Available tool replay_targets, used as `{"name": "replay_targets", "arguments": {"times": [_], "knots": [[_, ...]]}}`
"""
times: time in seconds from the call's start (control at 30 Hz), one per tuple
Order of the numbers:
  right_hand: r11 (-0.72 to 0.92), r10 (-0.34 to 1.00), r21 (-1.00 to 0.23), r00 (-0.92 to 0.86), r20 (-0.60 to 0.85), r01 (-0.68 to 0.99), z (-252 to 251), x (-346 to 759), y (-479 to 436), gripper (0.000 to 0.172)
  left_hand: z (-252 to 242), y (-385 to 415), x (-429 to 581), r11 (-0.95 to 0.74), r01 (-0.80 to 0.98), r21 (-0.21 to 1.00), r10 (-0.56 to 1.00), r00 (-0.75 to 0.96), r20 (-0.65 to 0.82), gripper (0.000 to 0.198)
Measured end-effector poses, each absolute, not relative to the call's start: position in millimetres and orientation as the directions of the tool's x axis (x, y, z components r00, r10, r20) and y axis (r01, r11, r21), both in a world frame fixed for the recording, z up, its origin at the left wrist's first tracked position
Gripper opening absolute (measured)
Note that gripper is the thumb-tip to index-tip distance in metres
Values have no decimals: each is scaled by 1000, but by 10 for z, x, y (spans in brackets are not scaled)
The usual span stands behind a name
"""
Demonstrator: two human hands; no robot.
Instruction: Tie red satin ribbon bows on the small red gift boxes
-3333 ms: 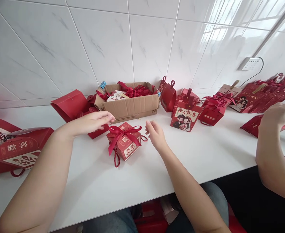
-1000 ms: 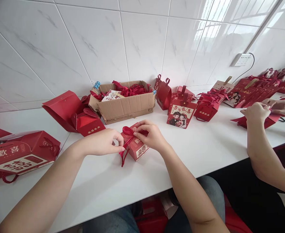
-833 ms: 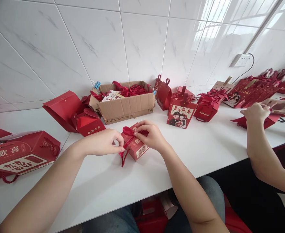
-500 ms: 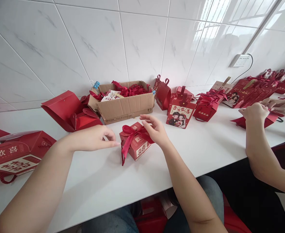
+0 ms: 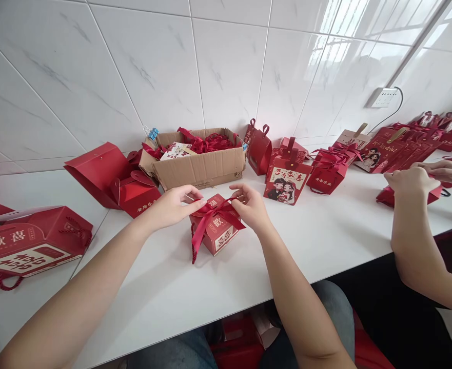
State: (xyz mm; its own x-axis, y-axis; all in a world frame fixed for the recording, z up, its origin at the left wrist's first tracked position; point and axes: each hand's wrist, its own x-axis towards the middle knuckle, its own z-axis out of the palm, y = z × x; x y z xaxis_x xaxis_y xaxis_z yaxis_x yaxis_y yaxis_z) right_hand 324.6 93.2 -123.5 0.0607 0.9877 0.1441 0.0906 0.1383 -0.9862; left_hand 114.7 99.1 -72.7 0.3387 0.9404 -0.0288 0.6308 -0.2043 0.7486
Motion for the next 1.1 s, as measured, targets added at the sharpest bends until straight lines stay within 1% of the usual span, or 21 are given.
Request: {"name": "replay_targets", "arguments": {"times": [0.1, 0.2, 0.27, 0.43, 0.5, 0.6, 0.67, 0.77, 0.87, 0.93, 1.0, 1.07, 1.1], "knots": [[241, 961, -967, 115, 250, 88, -1240, 3235, 935, 29, -669, 998, 1077, -203, 652, 731, 930, 361, -63, 35], [297, 936, -947, 159, 314, 122, -1231, 3233, 932, 22, -630, 997, 1025, -224, 690, 689, 925, 374, -74, 32], [301, 931, -942, 166, 324, 148, -1232, 3233, 934, 21, -634, 997, 1020, -243, 695, 676, 926, 374, -51, 28], [257, 948, -947, 138, 286, 192, -1257, 3239, 943, 21, -691, 1014, 1045, -300, 647, 701, 924, 379, 45, 17], [256, 950, -945, 129, 285, 202, -1256, 3247, 930, 21, -701, 1018, 1051, -311, 648, 695, 923, 379, 60, 15], [310, 942, -937, 83, 326, 161, -1238, 3249, 891, 31, -693, 1010, 1052, -313, 659, 684, 922, 382, 54, 13], [361, 926, -924, 66, 371, 130, -1232, 3238, 874, 34, -684, 999, 1048, -318, 654, 686, 921, 385, 60, 12], [396, 907, -903, 81, 413, 168, -1250, 3218, 878, 29, -683, 995, 1035, -326, 644, 692, 920, 386, 75, 11], [375, 913, -905, 87, 398, 203, -1266, 3232, 904, 27, -689, 1013, 1025, -319, 651, 688, 923, 378, 70, 9], [351, 931, -927, 56, 360, 132, -1251, 3270, 919, 31, -664, 1012, 1021, -314, 663, 679, 922, 383, 53, 10], [356, 934, -934, -9, 356, -5, -1215, 3327, 923, 38, -579, 958, 1005, -324, 666, 672, 920, 386, 60, 11], [396, 915, -912, -42, 402, -111, -1173, 3390, 897, 42, -416, 826, 952, -352, 649, 674, 924, 358, 138, 14], [421, 904, -900, -31, 427, -115, -1159, 3419, 861, 42, -309, 733, 904, -370, 632, 681, 925, 322, 203, 16]]}}
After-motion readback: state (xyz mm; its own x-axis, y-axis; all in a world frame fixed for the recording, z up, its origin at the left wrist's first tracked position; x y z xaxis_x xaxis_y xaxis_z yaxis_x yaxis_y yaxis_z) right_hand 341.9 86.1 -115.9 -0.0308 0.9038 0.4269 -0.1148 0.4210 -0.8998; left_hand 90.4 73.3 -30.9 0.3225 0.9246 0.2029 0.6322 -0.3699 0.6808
